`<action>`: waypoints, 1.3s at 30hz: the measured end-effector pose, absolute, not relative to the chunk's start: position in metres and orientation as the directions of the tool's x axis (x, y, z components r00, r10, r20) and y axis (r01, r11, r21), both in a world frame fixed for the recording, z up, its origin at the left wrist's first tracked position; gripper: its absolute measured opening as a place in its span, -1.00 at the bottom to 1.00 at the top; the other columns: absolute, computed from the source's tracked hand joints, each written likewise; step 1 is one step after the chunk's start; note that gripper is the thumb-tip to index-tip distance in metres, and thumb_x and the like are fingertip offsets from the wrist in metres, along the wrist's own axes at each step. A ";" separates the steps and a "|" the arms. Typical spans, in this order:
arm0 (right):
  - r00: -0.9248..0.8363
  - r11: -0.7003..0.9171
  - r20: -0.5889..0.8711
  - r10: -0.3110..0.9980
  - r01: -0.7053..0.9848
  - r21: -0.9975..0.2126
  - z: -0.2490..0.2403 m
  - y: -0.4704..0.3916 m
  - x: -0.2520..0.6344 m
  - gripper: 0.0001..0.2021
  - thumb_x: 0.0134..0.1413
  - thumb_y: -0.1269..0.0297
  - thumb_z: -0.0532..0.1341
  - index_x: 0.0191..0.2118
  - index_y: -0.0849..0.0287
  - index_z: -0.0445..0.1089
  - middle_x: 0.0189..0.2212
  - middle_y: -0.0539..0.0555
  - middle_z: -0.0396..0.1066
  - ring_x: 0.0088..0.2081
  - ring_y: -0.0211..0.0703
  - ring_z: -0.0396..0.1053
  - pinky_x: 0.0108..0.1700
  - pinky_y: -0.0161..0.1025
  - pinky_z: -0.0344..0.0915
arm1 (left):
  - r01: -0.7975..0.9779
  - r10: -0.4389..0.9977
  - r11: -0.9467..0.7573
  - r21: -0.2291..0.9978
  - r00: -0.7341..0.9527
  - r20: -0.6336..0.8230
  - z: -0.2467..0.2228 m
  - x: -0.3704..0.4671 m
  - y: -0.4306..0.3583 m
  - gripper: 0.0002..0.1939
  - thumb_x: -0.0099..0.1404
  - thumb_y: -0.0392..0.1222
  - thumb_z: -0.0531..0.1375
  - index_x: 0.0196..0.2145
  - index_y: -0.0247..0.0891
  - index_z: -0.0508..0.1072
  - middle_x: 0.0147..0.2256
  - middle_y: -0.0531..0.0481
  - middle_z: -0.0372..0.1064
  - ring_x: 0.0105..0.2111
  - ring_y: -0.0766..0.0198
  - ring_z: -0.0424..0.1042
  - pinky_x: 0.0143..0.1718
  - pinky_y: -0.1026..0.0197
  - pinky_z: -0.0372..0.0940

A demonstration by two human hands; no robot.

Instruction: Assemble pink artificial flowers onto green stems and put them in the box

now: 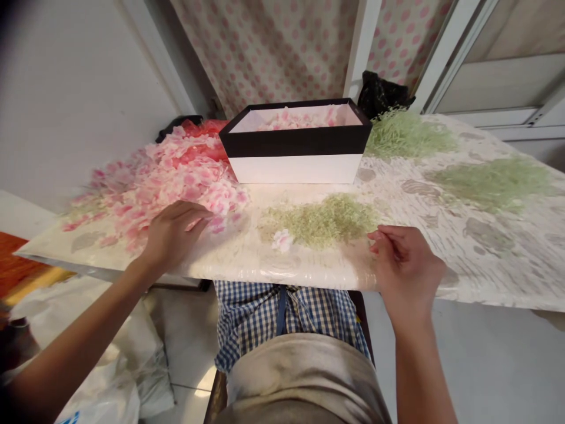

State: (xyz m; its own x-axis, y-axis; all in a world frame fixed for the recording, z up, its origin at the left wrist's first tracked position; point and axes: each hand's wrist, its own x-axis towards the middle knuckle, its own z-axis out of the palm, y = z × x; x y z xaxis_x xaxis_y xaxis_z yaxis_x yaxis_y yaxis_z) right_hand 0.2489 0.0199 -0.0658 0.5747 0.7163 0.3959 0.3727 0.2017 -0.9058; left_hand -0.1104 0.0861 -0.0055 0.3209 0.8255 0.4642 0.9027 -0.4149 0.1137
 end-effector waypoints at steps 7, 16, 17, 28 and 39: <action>0.561 0.191 0.410 0.719 0.407 -0.893 -0.067 0.020 0.248 -0.89 0.00 0.33 0.26 -0.29 0.15 0.44 -0.43 0.09 0.51 -0.46 -0.13 0.47 -0.35 -0.17 0.41 | 0.880 0.852 -0.467 0.083 0.423 0.310 -0.012 -0.110 0.086 -0.73 0.36 -0.16 0.02 -0.26 -0.16 0.53 -0.20 -0.17 0.52 -0.14 -0.01 0.47 -0.07 -0.04 0.34; 0.568 0.222 0.404 0.717 0.363 -0.905 -0.067 0.020 0.248 -0.86 0.03 0.30 0.28 -0.24 0.17 0.47 -0.39 0.08 0.53 -0.48 -0.20 0.45 -0.37 -0.22 0.39 | 0.876 0.868 -0.468 0.115 0.432 0.243 -0.007 -0.114 0.096 -0.76 0.33 -0.17 0.06 -0.28 -0.27 0.52 -0.23 -0.18 0.51 -0.20 0.02 0.47 -0.14 0.04 0.34; 0.574 0.223 0.400 0.714 0.355 -0.908 -0.068 0.020 0.248 -0.85 0.02 0.29 0.28 -0.24 0.16 0.47 -0.42 0.06 0.52 -0.49 -0.20 0.45 -0.38 -0.22 0.39 | 0.877 0.870 -0.466 0.121 0.429 0.243 -0.006 -0.114 0.097 -0.76 0.31 -0.20 0.06 -0.31 -0.27 0.52 -0.25 -0.17 0.52 -0.22 0.03 0.48 -0.17 0.06 0.34; 0.616 0.269 0.433 0.658 0.344 -0.900 -0.069 0.023 0.248 -0.86 0.05 0.33 0.29 -0.23 0.20 0.45 -0.37 0.10 0.56 -0.45 -0.19 0.50 -0.35 -0.24 0.39 | 0.819 0.807 -0.394 0.418 0.091 0.584 -0.003 -0.102 0.094 -0.84 0.28 -0.17 0.18 -0.24 -0.23 0.53 -0.24 -0.04 0.57 -0.26 0.20 0.55 -0.18 0.21 0.44; 0.263 0.533 0.555 0.789 0.156 -0.832 -0.029 -0.027 0.203 -0.83 0.02 0.51 0.33 -0.35 0.05 0.56 -0.22 0.05 0.48 -0.11 -0.12 0.45 -0.09 -0.18 0.40 | 0.617 0.424 -0.784 0.065 0.456 0.783 0.024 -0.043 0.024 -0.84 0.23 -0.45 0.23 -0.25 -0.27 0.51 -0.26 -0.06 0.54 -0.24 0.22 0.53 -0.18 0.18 0.46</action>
State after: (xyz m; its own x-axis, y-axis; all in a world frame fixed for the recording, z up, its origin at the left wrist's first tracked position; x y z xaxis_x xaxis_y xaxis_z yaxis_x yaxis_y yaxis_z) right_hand 0.2033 -0.0269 -0.0295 0.2628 0.7892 0.5550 0.1556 0.5330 -0.8317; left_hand -0.0426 0.0238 0.0239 0.4563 0.4236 0.7826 0.6168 -0.7844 0.0649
